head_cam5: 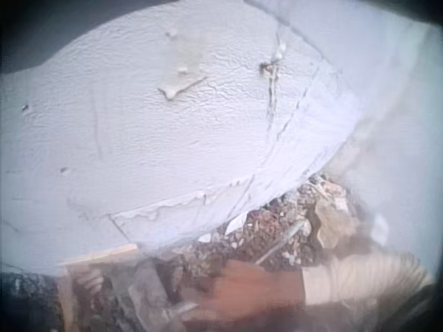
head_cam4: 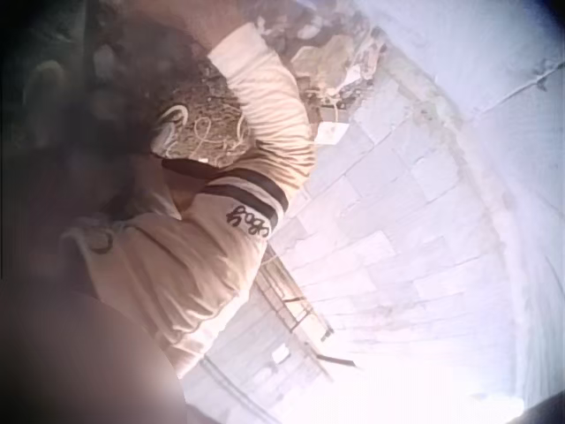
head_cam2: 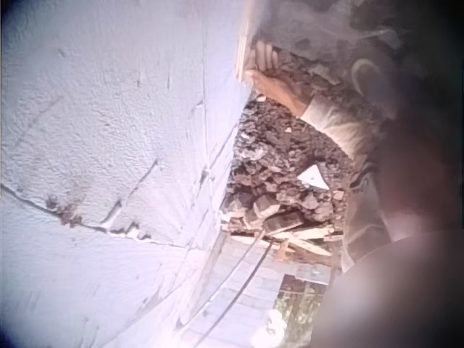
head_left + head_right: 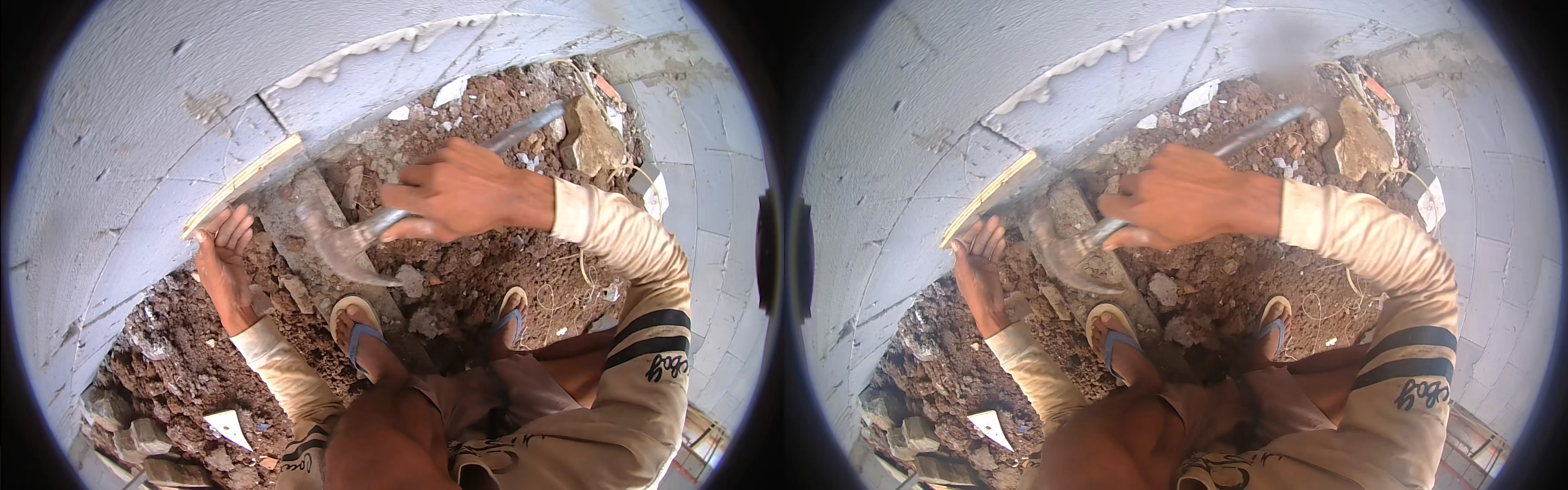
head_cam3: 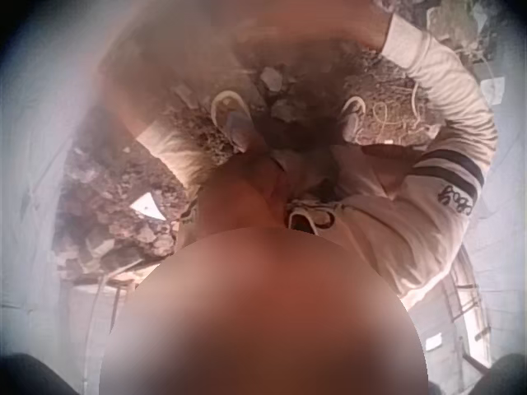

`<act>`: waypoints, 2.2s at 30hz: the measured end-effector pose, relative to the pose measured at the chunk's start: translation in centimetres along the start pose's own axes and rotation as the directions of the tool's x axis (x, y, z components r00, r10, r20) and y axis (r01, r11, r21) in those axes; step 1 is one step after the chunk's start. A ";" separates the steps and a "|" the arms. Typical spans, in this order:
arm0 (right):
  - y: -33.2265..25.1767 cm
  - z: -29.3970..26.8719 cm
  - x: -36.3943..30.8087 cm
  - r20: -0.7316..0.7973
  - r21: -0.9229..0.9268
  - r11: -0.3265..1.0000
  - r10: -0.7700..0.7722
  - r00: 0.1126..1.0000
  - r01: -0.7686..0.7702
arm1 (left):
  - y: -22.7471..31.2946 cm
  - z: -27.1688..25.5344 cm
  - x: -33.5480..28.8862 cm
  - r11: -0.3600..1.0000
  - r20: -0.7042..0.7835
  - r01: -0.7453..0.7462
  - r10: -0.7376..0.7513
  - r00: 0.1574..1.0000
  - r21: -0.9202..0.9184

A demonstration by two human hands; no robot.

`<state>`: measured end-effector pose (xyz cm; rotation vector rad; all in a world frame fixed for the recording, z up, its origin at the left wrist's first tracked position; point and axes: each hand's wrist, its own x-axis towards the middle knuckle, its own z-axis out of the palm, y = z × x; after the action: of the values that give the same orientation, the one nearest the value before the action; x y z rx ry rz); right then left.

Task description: The person measures a wall section with a tape measure, then uses a hammer to drive nails into a small wooden plank against the wall. The person repeatedly adjusts the plank and hammers nails to secure it in place.

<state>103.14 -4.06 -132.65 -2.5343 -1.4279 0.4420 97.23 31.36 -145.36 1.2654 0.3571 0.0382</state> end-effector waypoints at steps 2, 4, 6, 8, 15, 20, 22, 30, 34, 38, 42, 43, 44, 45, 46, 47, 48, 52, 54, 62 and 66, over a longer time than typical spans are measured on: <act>1.7 -0.3 -5.8 0.093 0.021 0.985 0.171 0.981 -0.174 | -0.7 0.3 -0.6 0.999 -0.010 0.039 -0.039 0.999 0.006; 3.4 0.1 -11.6 0.088 -0.024 0.945 0.327 0.941 -0.326 | -1.6 0.7 -1.4 0.992 -0.043 0.084 -0.080 0.996 0.096; 4.6 0.1 -16.2 0.159 -0.112 0.860 0.510 0.845 -0.498 | -2.4 2.2 -2.9 0.958 -0.092 0.138 -0.118 0.989 0.253; 5.6 1.7 -20.8 0.129 -0.175 0.780 0.623 0.771 -0.601 | -3.9 4.0 -4.2 0.908 0.029 0.089 -0.111 0.993 0.409; 7.7 6.1 -28.5 0.047 -0.298 0.651 0.740 0.671 -0.698 | -10.5 14.1 -7.7 0.768 0.542 -0.356 0.013 0.840 0.533; 6.5 8.3 -29.3 -0.017 -0.389 0.656 0.696 0.718 -0.646 | -12.4 20.7 -7.8 0.520 0.629 -0.518 -0.050 0.776 0.679; 5.7 8.3 -26.8 0.022 -0.345 0.737 0.625 0.780 -0.581 | -14.0 21.1 -7.7 0.462 0.648 -0.572 -0.008 0.761 0.678; 3.0 12.4 -16.9 0.008 0.093 0.971 0.222 0.975 -0.222 | -6.9 21.0 -8.9 0.417 0.664 -0.680 0.212 0.717 0.602; -0.2 8.0 -12.3 0.077 0.562 0.781 0.278 0.957 -0.272 | -0.4 16.3 -9.2 0.403 0.630 -0.684 0.279 0.724 0.608; -0.8 4.5 -6.3 -0.237 0.671 0.741 0.243 0.941 -0.022 | 3.2 12.0 -9.1 0.548 0.454 -0.504 0.237 0.859 0.667; 0.4 2.3 1.6 -0.466 0.586 0.809 0.290 0.836 0.047 | 4.6 10.9 -6.5 0.585 0.154 -0.413 0.441 0.884 0.697; 0.6 3.0 3.7 -0.537 0.573 0.817 0.325 0.778 0.055 | 4.6 10.8 -5.4 0.600 0.093 -0.413 0.491 0.866 0.685; 0.5 4.0 5.5 -0.564 0.631 0.775 0.425 0.708 0.037 | 4.6 11.1 -4.6 0.695 0.011 -0.343 0.435 0.901 0.632; 0.5 5.3 7.1 -0.576 0.687 0.726 0.526 0.626 0.024 | 4.4 11.6 -3.9 0.780 -0.060 -0.270 0.365 0.929 0.565; 0.5 6.2 8.5 -0.580 0.739 0.673 0.614 0.536 0.029 | 4.3 11.9 -3.1 0.848 -0.127 -0.195 0.292 0.948 0.492; 0.1 6.6 9.4 -0.529 0.786 0.618 0.674 0.516 -0.002 | 4.0 11.8 -2.6 0.915 -0.167 -0.154 0.229 0.959 0.372; -0.3 7.0 10.1 -0.474 0.828 0.559 0.730 0.493 -0.032 | 4.0 11.6 -2.6 0.910 -0.169 -0.146 0.226 0.959 0.387; -0.8 10.2 12.1 -0.350 0.912 0.405 0.855 0.383 -0.071 | 3.6 11.6 -2.2 0.907 -0.183 -0.126 0.215 0.959 0.403; -0.8 11.3 12.5 -0.274 0.959 0.279 0.858 0.434 0.053 | 3.4 11.9 -2.2 0.916 -0.186 -0.125 0.209 0.960 0.382; -1.9 12.8 13.0 0.002 0.883 -0.317 0.740 0.673 0.346 | 4.5 12.4 -2.7 0.927 -0.200 -0.061 0.144 0.969 0.370; -2.5 13.8 13.6 0.068 0.876 -0.376 0.717 0.694 0.302 | 5.1 13.0 -2.3 0.922 -0.152 -0.124 0.191 0.970 0.368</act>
<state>102.90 9.24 -146.94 -0.9910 0.2597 0.4272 99.58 20.38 -136.74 1.6557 0.4343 0.2405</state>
